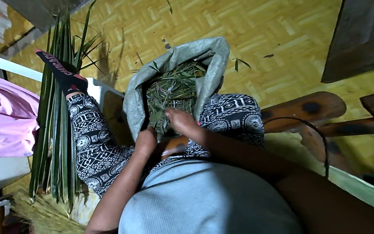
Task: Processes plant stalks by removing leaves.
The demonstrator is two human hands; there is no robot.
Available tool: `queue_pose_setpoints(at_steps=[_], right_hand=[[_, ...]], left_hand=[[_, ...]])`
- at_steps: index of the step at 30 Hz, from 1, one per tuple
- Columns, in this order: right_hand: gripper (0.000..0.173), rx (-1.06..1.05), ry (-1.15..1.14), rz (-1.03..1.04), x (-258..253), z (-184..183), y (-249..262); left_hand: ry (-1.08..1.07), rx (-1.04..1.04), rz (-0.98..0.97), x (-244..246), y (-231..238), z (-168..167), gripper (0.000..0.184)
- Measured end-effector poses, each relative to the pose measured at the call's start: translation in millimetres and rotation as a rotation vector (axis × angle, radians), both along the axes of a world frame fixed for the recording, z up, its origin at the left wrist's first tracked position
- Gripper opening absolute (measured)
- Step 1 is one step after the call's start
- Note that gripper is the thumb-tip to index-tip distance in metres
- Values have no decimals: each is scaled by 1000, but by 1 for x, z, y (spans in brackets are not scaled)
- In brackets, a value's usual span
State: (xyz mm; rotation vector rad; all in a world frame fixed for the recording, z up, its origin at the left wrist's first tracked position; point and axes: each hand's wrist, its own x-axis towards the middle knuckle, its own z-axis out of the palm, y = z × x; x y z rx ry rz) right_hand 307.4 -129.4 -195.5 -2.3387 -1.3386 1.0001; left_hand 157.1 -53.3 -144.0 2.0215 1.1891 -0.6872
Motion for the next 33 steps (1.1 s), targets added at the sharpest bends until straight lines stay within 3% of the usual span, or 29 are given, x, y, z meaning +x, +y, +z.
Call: queue_pose_setpoints(at_steps=[4,8,13,17,24,29,33], right_hand=[[44,33,120,-152,18,2,1],[43,135,264,-5,1,4,-13],[40,149,224,71,-11,-2,-16],[44,50,146,-72,6,1,-4],[45,84,146,-265,23,-4,-1],[46,87,243,-465,54,-10,2],[44,160,431,-512,41,-7,1]], left_hand=[[-60,-81,72,-5,5,-3,40],[-143,-181,193,-8,10,-6,41],[-240,-315,338,-11,9,-1,36],[-277,-357,382,-15,8,-1,34],[-293,-406,339,-15,5,11,33],[-356,-448,328,-28,6,12,30],[-320,-419,352,-31,7,9,31]])
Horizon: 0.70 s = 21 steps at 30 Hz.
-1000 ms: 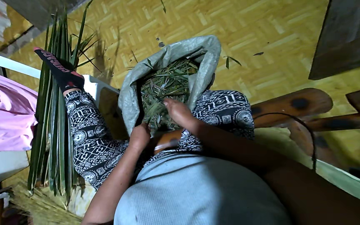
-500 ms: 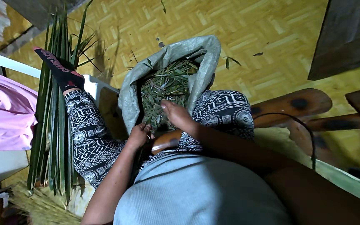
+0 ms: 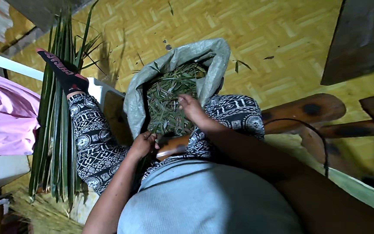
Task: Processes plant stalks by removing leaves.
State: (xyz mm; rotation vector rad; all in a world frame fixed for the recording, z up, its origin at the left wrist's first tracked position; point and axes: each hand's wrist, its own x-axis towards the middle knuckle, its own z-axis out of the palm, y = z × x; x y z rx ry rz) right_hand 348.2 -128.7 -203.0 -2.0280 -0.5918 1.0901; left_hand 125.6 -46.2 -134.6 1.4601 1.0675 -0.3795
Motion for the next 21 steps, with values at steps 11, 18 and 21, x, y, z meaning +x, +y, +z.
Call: queue_pose_setpoints(at_steps=[11,18,21], right_hand=[[35,109,624,-149,-29,16,-1],[39,6,219,286,-46,36,-8],[39,-9,70,513,-63,48,-14]], left_hand=[[35,19,-22,2,0,-8,30],[182,228,-184,10,0,-9,36],[225,315,-206,19,-1,-9,35]])
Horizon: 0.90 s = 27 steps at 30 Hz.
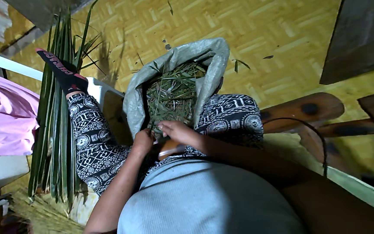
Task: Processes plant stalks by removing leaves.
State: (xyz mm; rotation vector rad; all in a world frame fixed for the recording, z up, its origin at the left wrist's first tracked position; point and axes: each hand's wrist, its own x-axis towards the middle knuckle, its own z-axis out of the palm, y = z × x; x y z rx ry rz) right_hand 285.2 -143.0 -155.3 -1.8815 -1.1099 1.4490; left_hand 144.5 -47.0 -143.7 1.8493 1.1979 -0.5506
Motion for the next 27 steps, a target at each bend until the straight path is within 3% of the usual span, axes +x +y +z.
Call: queue_pose_setpoints(at_steps=[6,19,23,27], right_hand=[[41,-9,-173,130,-7,4,1],[39,100,-568,124,2,-29,5],[43,3,-512,-42,33,-34,13],[43,-37,-109,-249,39,-30,15]], left_hand=[[41,92,-60,10,-3,-3,31],[53,112,-94,12,-6,1,38],[55,102,-103,10,-8,4,38],[38,102,-93,10,-6,2,38]])
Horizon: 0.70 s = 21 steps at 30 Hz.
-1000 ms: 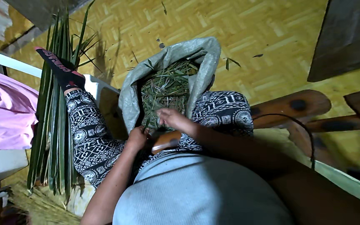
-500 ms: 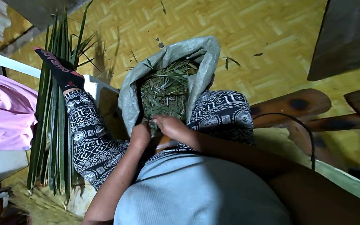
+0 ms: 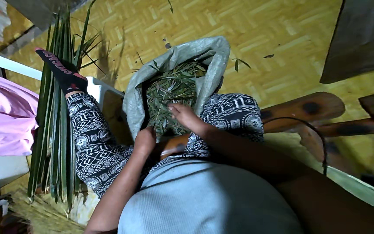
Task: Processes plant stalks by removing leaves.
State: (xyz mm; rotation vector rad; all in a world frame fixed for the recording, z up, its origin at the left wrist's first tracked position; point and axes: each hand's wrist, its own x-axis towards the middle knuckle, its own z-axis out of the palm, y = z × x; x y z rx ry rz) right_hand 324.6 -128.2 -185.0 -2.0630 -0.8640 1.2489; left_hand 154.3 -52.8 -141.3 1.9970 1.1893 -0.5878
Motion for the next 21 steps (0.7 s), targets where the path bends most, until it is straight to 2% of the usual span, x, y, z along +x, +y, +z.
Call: queue_pose_setpoints(at_steps=[2,5,9,12,17,21], right_hand=[[41,-4,312,-123,-14,6,-2],[35,-3,623,-258,-26,3,-5],[34,12,743,-383,-20,-5,-4],[37,40,616,-352,-12,-5,-1],[41,67,94,146,-24,14,-8],[39,119,-98,354,-45,22,-17]], left_hand=[[-26,-14,1,2,0,-1,38],[-87,-46,-3,1,-1,-7,37],[-122,-132,24,-10,3,-11,37],[-55,-155,24,-16,4,-10,35],[44,-67,9,-11,3,-6,41],[58,25,-9,-2,3,-4,37]])
